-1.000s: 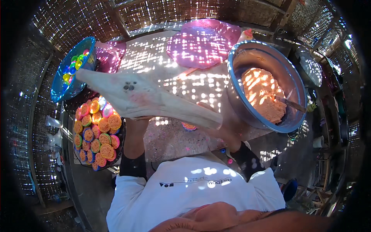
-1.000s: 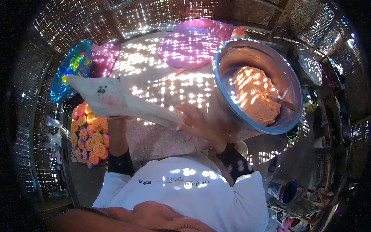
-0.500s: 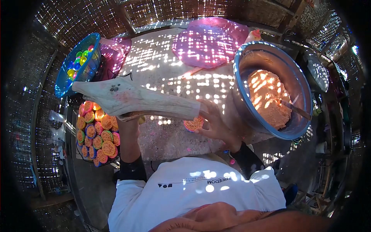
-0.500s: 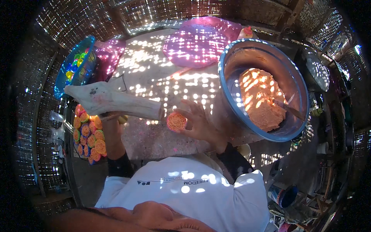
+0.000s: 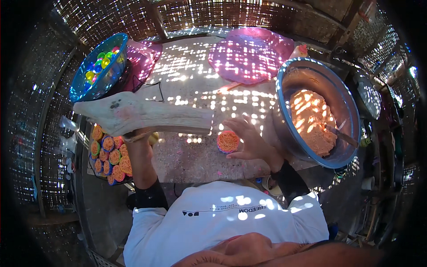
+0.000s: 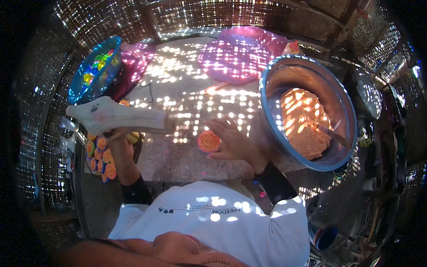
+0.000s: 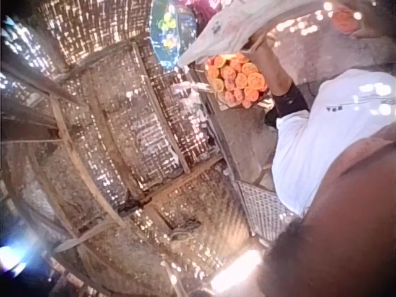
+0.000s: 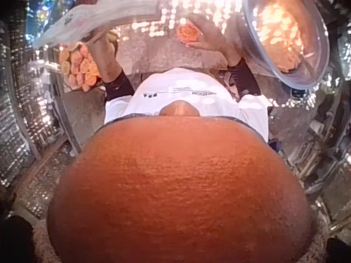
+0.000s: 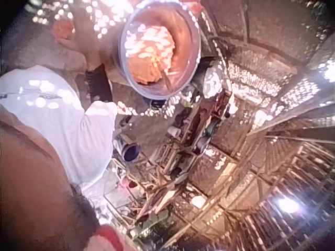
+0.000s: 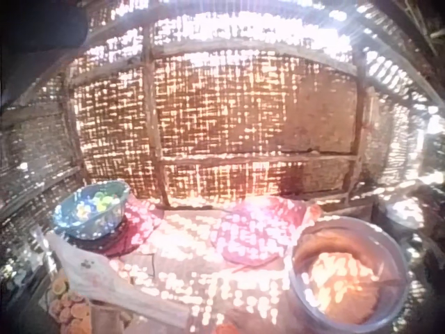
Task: The person scoops orange batter from a large metal bowl into small colorful plastic cups using a wooden mold. They press the batter into the cups and arrange them on a tray. The person repeats this process for multiple cups.
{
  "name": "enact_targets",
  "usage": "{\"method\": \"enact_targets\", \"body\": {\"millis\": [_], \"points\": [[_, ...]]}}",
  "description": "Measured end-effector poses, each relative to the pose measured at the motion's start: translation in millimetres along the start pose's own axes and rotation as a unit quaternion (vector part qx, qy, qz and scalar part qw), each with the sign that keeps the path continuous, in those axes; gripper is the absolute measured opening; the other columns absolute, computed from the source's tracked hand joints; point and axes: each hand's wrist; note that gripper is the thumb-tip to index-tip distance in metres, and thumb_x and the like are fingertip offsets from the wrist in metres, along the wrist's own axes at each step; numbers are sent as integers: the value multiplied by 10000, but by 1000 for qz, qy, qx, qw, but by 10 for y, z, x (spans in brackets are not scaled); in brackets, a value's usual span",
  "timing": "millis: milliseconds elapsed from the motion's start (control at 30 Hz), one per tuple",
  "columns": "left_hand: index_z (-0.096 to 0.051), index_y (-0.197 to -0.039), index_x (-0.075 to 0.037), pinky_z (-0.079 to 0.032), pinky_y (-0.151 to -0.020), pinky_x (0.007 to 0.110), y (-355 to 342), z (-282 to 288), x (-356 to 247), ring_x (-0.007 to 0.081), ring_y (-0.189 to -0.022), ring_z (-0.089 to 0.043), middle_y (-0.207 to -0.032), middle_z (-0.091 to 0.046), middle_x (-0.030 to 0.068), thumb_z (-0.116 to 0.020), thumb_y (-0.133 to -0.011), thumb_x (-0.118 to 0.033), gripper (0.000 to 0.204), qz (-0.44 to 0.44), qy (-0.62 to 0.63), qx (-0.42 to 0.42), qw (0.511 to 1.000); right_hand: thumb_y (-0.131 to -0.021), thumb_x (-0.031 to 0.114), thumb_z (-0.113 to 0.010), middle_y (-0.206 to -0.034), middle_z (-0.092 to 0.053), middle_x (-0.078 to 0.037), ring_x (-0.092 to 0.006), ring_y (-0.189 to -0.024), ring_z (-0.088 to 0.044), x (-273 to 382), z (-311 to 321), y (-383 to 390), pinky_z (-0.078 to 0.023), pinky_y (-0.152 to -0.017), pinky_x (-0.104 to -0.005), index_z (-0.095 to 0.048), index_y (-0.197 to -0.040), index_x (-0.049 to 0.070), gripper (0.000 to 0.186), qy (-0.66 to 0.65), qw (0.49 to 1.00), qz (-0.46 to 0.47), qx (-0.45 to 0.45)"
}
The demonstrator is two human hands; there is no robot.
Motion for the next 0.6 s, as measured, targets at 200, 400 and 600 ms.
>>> {"method": "enact_targets", "body": {"millis": [200,400,600], "points": [[-492,-1044,-56,-467,-712,292,-135,569,-279,154,-846,-536,-934,-532,36,-639,-744,-50,334,-68,-15,-64,996,-579,321,-777,-1220,-501,-78,-240,-1176,-431,83,68,-126,-130,-1061,-482,-324,-1332,94,907,-22,997,-25,68],[-511,-976,-52,-450,-688,293,-37,1387,-688,155,-795,-519,-862,-521,27,-596,-783,-77,212,-128,-90,-175,972,-583,263,-758,-1099,-572,-55,-228,-1085,-500,332,263,-369,-151,-1057,-482,-355,-1316,132,847,40,990,-28,131],[-512,-890,-43,-424,-659,297,196,2115,-971,155,-741,-507,-815,-509,18,-606,-744,-50,174,-185,-335,-257,888,-572,255,-782,-1089,-573,-47,-219,-1072,-498,701,51,-1408,-219,-1010,-438,-381,-1304,90,851,14,986,78,149]]}}
Point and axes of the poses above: each hand's wrist, its own y-axis away from the middle knuckle, its own z-axis out of the back of the hand, x = y × z
